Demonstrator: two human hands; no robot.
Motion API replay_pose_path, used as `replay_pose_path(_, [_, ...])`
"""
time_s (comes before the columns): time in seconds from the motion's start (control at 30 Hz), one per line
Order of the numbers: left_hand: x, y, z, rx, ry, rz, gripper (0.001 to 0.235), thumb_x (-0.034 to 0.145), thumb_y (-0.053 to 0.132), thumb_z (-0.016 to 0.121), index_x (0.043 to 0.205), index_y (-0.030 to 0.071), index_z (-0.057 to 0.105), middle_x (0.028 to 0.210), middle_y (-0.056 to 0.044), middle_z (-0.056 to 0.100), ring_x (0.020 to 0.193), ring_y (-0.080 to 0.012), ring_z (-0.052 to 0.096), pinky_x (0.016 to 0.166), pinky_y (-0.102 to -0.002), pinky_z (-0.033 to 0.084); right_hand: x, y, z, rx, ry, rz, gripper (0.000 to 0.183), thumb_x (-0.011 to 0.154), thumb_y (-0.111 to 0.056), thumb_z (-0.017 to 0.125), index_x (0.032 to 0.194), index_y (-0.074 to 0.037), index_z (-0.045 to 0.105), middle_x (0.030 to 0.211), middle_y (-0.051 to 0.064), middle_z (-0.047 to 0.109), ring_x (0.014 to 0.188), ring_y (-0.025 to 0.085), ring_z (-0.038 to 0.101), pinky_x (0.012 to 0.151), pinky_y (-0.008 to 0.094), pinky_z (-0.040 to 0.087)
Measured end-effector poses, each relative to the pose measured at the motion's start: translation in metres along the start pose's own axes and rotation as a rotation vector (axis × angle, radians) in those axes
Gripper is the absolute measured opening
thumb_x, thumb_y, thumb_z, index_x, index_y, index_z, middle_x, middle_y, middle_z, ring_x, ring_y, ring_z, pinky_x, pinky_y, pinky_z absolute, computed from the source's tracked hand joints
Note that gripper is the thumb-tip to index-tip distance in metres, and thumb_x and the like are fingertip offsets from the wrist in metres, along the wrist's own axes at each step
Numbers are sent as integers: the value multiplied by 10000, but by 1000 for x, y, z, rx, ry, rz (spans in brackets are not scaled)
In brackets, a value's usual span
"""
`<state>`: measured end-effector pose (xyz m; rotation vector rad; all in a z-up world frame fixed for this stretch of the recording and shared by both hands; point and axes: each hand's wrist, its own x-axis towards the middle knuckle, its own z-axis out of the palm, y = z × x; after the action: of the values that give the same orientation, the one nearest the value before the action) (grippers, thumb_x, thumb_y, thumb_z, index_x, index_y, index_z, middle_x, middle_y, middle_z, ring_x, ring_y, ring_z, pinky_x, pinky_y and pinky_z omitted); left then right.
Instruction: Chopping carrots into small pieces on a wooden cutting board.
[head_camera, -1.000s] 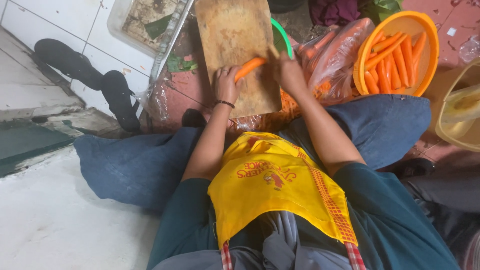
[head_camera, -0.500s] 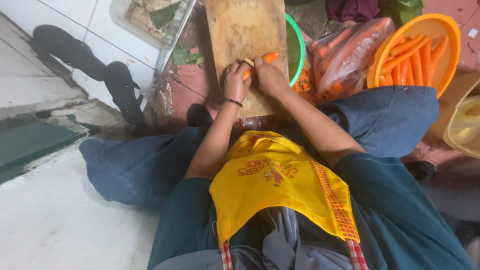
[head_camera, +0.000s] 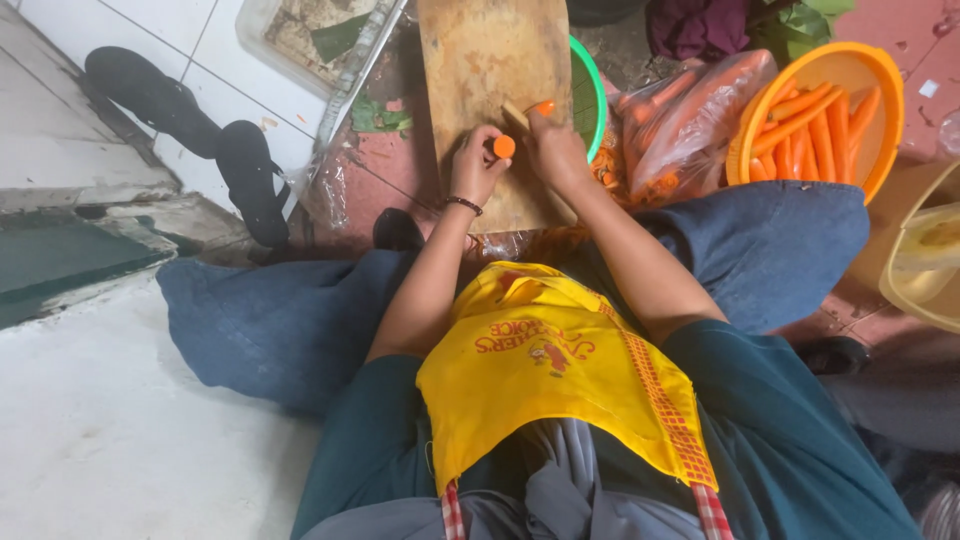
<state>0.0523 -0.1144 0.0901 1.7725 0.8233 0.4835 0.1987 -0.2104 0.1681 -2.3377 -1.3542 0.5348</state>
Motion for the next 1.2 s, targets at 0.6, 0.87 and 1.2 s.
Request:
replay_pose_path(0.6, [2,6,20,-170,224,-186,185,837,106,805,975,51,694,885,-63,761,829,-159,738,745,-289,574,-31,-40,-30,12,-15,14,369,879,-22,593,1217,19,452,1034,349,673,847,556,655,714,615,514])
replay_pose_path(0.87, [2,2,21,-53,242,-161,143,858,76,791,954,55,687,919,-59,749,844,-146,738,746,-289,569,-19,-30,-12,1,-144,32,657,868,52,553,1491,-4,349,1121,350,669,923,524,673,779,586,520])
replay_pose_path(1.2, [5,-13,22,-174,203,-183,178,813,74,820,946,49,705,929,-52,771,892,-156,742,806,-295,585,-17,-16,23,158,-97,16,691,882,25,558,1527,-26,314,1045,355,676,924,527,663,784,590,510])
